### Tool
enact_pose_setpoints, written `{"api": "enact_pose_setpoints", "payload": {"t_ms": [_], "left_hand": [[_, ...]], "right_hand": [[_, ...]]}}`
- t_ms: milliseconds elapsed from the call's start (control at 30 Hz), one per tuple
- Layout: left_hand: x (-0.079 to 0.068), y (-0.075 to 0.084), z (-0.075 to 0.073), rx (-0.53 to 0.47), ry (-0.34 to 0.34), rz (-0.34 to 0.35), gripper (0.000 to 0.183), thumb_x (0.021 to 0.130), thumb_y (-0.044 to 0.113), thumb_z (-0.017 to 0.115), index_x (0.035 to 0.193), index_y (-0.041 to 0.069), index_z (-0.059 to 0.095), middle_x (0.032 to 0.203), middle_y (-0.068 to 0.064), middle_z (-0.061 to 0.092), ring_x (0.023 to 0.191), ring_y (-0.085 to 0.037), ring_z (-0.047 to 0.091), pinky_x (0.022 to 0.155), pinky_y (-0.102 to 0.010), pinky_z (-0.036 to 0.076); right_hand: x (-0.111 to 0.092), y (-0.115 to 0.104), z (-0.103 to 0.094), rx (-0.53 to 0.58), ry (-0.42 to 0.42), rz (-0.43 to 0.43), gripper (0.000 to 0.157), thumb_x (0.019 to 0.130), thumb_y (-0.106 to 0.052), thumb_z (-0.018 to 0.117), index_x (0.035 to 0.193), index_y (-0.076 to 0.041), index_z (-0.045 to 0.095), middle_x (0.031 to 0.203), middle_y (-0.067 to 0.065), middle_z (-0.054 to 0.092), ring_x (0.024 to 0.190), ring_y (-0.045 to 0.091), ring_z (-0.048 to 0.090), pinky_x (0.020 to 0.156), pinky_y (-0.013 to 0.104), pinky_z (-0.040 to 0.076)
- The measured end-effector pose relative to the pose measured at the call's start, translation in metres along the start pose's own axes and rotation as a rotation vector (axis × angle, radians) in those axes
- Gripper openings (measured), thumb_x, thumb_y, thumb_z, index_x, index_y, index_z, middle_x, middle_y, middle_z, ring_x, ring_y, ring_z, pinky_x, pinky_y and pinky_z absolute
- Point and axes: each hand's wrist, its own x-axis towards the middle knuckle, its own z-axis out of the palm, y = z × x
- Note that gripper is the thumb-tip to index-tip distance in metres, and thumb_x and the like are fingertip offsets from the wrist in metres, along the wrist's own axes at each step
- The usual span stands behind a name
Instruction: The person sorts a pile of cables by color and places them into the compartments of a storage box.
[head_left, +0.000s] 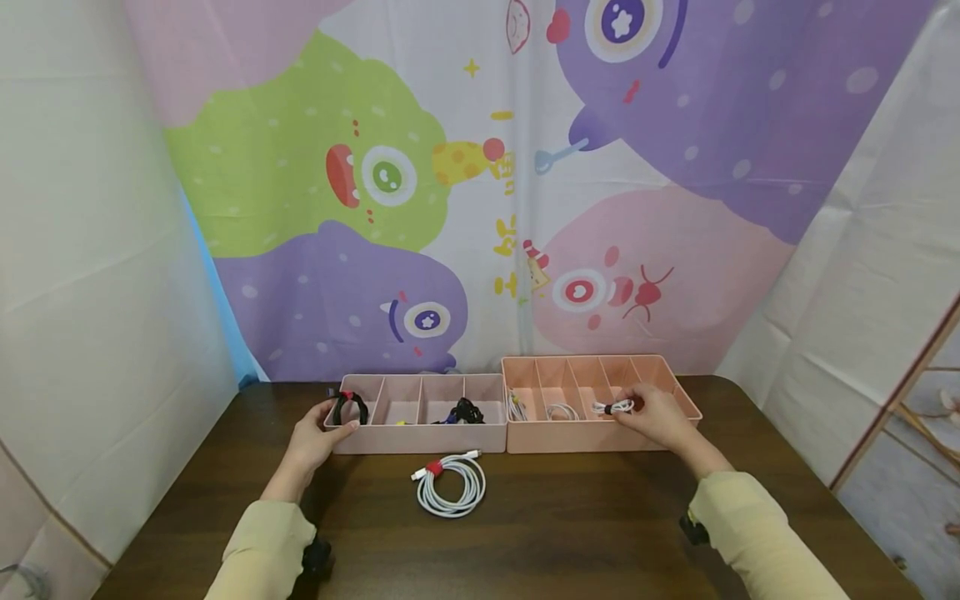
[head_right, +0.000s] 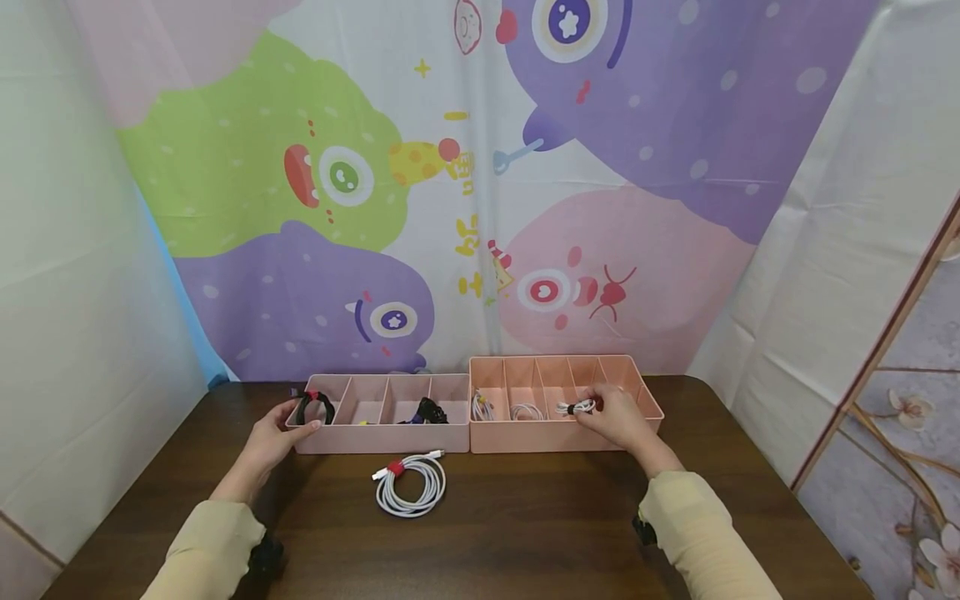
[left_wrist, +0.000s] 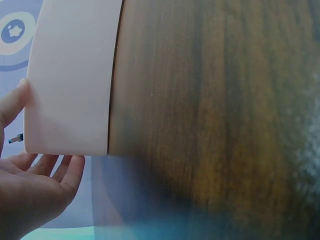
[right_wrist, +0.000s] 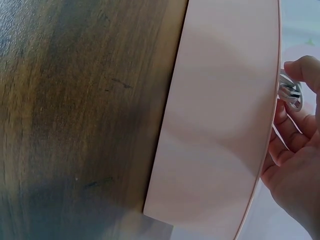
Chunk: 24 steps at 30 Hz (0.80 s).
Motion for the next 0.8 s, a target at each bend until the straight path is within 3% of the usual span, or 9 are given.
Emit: {"api": "enact_pose_setpoints", "payload": {"t_ms": [467,800], "left_hand": [[0.0,0.0,0.0,0.008,-0.002,0.0,0.071,0.089,0.021,0.064,0.143,-0.005,0.026,0.145,-0.029,0.031,0.132,-0.044,0.032,0.104,-0.055,0.032],[0.0,0.0,0.0,0.008,0.001,0.0,0.073,0.089,0.021,0.065,0.144,-0.005,0.025,0.146,-0.029,0.03,0.132,-0.043,0.033,0.104,-0.054,0.033]], "right_hand": [[0.002,-0.001,0.006,0.009,0.012,0.001,0.023,0.079,-0.019,0.074,0.094,-0.005,0.064,0.083,0.005,0.06,0.076,0.019,0.052,0.067,0.03,0.044],[0.004,0.0,0.011,-0.005,0.04,-0.045,0.026,0.078,-0.018,0.073,0.097,-0.001,0.066,0.08,0.005,0.06,0.074,0.018,0.052,0.064,0.028,0.043]]}}
